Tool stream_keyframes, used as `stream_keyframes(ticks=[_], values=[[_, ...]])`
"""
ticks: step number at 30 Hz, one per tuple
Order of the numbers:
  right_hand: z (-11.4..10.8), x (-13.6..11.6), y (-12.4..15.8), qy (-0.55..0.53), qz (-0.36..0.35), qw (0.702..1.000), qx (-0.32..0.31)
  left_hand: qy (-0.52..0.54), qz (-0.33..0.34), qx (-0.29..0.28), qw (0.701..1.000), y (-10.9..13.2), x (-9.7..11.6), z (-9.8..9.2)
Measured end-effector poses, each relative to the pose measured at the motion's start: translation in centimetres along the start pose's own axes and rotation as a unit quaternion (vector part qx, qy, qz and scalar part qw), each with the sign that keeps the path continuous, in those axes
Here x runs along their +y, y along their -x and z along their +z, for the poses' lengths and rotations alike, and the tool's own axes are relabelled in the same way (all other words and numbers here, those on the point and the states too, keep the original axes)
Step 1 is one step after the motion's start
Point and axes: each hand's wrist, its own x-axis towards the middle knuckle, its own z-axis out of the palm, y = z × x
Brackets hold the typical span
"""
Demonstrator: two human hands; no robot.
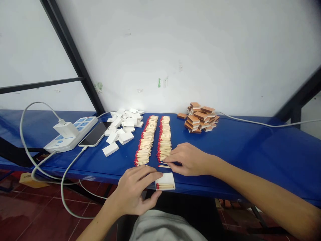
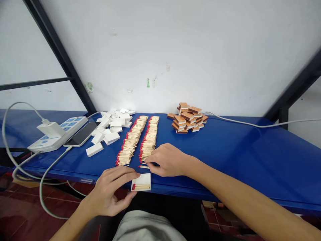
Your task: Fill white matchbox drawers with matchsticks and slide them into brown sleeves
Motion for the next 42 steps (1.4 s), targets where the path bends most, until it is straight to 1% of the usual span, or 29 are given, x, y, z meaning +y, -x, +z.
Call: stream_keyframes(ticks=[6, 17, 25, 32, 42], values=[[0.12, 0.08, 0.09, -0.006, 0.011, 1.000, 0.017, 0.001, 0.006, 0.004, 1.000, -0.04, -0.05, 0.03], [-0.44, -0.36, -0.14, -0.067, 0.022, 0.997, -0.014, 0.009, 0.008, -0.004, 1.000, 0.05, -0.18, 0.13], [-0.41, -0.40, -0.18, -0.099, 0.035, 0.994, -0.005, 0.015, 0.008, -0.008, 1.000, 0.12, -0.21, 0.17], [-0.37, -0.24, -0.26, -0.114, 0.053, 0.992, -0.012, 0.012, 0.006, -0.010, 1.000, 0.11, -0.13, 0.10], [-0.22, -0.17, -0.20, -0.119, 0.031, 0.992, -0.005, 0.010, 0.005, -0.011, 1.000, 0.19, -0.21, 0.16]])
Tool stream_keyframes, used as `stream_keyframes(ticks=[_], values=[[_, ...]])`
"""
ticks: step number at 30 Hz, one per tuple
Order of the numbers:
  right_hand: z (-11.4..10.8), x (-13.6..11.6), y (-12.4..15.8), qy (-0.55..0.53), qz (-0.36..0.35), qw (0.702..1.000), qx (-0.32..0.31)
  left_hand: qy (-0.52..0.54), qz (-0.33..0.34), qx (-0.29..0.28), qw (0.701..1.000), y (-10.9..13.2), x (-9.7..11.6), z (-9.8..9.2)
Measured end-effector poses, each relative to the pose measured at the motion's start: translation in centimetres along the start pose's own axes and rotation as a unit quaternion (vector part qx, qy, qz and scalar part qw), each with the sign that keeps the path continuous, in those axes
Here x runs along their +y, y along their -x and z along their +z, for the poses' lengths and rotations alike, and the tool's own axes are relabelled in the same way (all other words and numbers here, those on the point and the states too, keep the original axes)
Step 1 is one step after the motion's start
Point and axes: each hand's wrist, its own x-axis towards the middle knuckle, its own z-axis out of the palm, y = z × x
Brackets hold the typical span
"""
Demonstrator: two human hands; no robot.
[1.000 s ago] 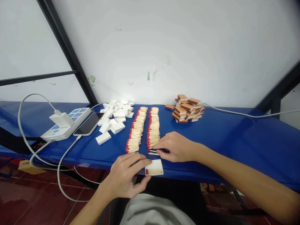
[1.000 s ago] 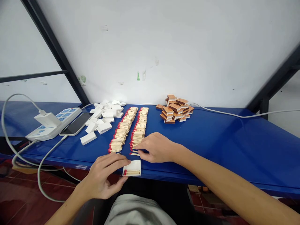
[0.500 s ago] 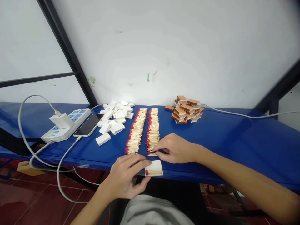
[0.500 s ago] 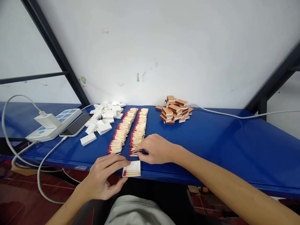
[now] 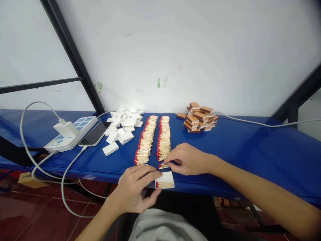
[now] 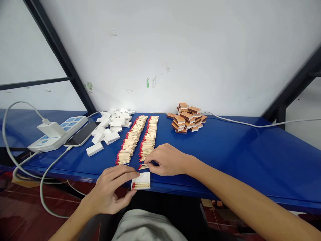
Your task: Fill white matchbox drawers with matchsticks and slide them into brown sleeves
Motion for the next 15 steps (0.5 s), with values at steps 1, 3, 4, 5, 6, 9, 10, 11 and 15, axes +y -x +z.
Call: stream_keyframes(ticks=[1, 3, 4, 5, 6, 9, 10, 11, 15], values=[[-0.02, 0.01, 0.02, -0.002, -0.004, 1.000, 0.001, 0.001, 0.001, 0.000, 1.000, 0.01, -0.01, 0.01], [-0.06, -0.01, 0.07, -0.008, -0.010, 1.000, 0.003, 0.002, 0.003, 0.000, 1.000, 0.00, 0.00, 0.00], [-0.08, -0.04, 0.10, -0.009, -0.012, 1.000, 0.005, 0.001, 0.002, -0.001, 1.000, -0.01, 0.01, -0.01], [-0.08, -0.06, 0.12, -0.010, -0.014, 1.000, 0.007, 0.000, 0.002, -0.001, 1.000, -0.03, 0.03, -0.04], [-0.07, -0.08, 0.13, -0.008, -0.015, 1.000, 0.007, -0.001, 0.001, -0.001, 1.000, -0.05, 0.04, -0.06], [-0.01, -0.10, 0.10, -0.001, -0.019, 1.000, 0.002, 0.000, 0.003, -0.003, 1.000, -0.14, 0.05, -0.13], [0.02, -0.09, 0.08, 0.000, -0.020, 1.000, 0.001, 0.000, 0.004, -0.002, 1.000, -0.16, 0.04, -0.15], [0.04, -0.07, 0.07, 0.001, -0.021, 1.000, 0.001, -0.001, 0.005, -0.001, 1.000, -0.17, 0.02, -0.15], [0.02, 0.01, 0.14, 0.009, -0.023, 0.999, 0.020, -0.001, 0.011, 0.001, 1.000, -0.12, -0.04, -0.15]])
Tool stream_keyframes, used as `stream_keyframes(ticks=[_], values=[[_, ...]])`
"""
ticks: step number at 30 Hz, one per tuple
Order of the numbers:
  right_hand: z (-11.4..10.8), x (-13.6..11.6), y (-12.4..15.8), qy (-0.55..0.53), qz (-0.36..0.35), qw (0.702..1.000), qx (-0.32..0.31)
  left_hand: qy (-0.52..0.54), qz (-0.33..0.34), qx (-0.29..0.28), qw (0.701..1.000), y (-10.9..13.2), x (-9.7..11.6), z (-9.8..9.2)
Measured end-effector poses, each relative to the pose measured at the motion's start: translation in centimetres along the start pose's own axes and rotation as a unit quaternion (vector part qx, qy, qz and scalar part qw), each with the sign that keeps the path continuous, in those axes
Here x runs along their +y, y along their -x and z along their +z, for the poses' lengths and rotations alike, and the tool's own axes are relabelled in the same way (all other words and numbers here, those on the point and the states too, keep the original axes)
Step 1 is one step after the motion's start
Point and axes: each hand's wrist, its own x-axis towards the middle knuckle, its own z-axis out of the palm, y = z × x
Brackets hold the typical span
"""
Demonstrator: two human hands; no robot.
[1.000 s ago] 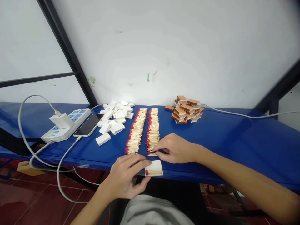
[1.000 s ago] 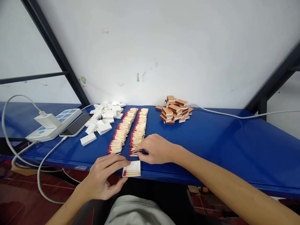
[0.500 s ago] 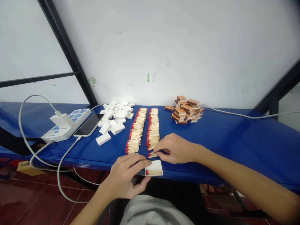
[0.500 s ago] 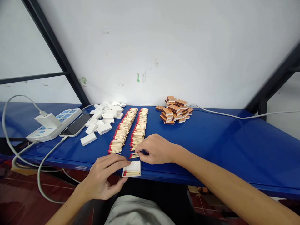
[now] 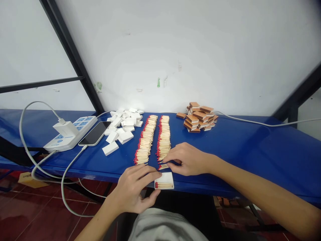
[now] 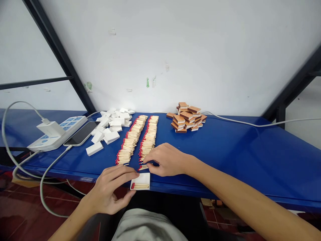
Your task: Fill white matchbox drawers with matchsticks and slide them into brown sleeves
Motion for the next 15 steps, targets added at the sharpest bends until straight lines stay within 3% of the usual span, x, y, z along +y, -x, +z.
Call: stream_keyframes(ticks=[5, 15], values=[[-0.04, 0.27, 0.28, 0.043, 0.004, 0.999, 0.016, 0.005, -0.004, -0.003, 1.000, 0.02, 0.12, -0.17], [0.24, 0.43, 0.25, 0.067, 0.030, 0.997, -0.010, 0.026, -0.027, -0.002, 0.999, 0.01, 0.08, -0.36]])
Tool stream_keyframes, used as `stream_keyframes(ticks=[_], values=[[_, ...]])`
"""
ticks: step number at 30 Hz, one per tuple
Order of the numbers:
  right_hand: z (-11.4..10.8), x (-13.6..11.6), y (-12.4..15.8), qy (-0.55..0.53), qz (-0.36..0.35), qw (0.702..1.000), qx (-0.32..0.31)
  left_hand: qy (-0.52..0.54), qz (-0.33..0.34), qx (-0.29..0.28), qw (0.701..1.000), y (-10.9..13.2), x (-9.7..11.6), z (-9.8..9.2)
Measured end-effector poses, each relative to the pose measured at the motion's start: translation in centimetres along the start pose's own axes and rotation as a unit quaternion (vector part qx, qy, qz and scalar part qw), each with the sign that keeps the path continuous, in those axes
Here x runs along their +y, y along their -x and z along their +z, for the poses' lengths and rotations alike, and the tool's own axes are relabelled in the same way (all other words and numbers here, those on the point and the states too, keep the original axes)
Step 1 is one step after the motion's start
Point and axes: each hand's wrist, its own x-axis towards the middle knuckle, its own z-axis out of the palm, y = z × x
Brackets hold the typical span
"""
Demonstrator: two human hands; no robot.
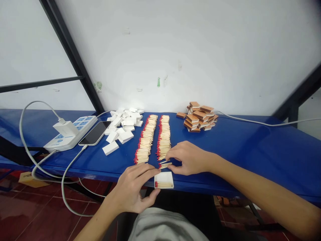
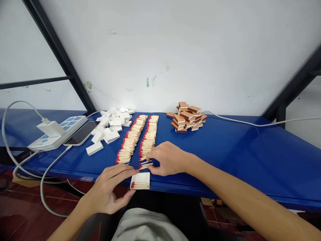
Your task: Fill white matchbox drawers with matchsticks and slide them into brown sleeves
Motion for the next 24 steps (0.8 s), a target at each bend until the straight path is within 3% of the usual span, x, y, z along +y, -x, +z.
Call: stream_keyframes(ticks=[24], values=[[-0.11, 0.04, -0.20, 0.002, -0.005, 1.000, 0.003, 0.003, -0.011, -0.033, 0.999, 0.19, -0.12, -0.07]])
